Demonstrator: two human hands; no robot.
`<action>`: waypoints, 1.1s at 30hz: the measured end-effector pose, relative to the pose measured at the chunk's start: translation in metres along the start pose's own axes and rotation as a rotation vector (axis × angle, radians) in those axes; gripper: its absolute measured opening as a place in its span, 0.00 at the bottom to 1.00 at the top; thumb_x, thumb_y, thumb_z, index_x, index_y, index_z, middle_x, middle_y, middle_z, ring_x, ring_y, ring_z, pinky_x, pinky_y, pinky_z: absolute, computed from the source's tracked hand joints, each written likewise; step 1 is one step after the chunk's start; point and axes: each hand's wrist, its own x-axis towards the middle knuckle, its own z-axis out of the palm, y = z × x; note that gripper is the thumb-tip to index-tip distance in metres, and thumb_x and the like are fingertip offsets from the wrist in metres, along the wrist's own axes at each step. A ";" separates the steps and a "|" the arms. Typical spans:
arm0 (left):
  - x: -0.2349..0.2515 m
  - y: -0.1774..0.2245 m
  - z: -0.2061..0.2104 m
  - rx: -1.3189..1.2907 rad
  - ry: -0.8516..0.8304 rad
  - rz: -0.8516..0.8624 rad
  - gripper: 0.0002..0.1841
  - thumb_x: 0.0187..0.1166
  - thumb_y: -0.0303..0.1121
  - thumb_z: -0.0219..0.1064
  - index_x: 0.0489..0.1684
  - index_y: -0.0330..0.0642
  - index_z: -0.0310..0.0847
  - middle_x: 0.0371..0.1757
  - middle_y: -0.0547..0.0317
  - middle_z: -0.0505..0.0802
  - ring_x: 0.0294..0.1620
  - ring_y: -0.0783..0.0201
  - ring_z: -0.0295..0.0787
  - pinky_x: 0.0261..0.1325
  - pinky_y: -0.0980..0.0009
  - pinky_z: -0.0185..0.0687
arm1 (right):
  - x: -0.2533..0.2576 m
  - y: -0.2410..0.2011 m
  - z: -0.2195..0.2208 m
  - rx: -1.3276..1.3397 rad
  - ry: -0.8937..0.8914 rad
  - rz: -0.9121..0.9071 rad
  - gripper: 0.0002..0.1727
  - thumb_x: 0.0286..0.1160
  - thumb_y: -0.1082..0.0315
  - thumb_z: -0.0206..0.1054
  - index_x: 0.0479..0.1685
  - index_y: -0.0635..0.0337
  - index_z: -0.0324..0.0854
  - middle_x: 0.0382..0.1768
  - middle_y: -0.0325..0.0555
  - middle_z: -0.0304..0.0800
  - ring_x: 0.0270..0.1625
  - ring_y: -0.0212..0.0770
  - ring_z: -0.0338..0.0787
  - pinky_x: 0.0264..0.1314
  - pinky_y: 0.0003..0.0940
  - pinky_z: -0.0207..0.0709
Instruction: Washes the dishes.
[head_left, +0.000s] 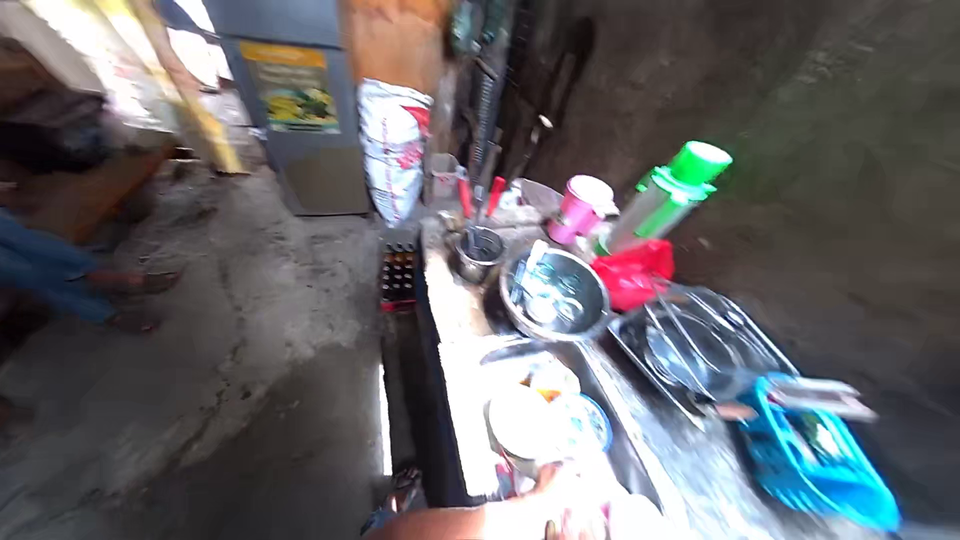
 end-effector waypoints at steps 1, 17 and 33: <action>0.017 -0.026 0.010 -0.124 0.025 0.022 0.21 0.92 0.40 0.52 0.70 0.33 0.77 0.61 0.45 0.88 0.61 0.59 0.84 0.66 0.60 0.81 | 0.019 0.049 -0.008 0.012 0.051 -0.064 0.26 0.85 0.71 0.51 0.77 0.82 0.69 0.74 0.72 0.78 0.77 0.52 0.80 0.82 0.45 0.72; 0.048 -0.023 0.004 0.290 -0.010 -0.132 0.25 0.94 0.42 0.48 0.75 0.31 0.75 0.73 0.37 0.83 0.75 0.51 0.78 0.79 0.54 0.72 | 0.007 0.038 0.017 0.154 0.246 0.192 0.29 0.85 0.70 0.51 0.81 0.81 0.62 0.73 0.70 0.78 0.72 0.46 0.82 0.78 0.38 0.74; 0.081 -0.050 0.043 0.292 -0.139 -0.036 0.22 0.93 0.38 0.46 0.72 0.33 0.79 0.67 0.44 0.88 0.67 0.58 0.85 0.72 0.60 0.79 | -0.005 0.029 -0.001 0.033 0.634 0.259 0.18 0.76 0.74 0.65 0.63 0.72 0.84 0.47 0.56 0.93 0.44 0.36 0.92 0.51 0.34 0.87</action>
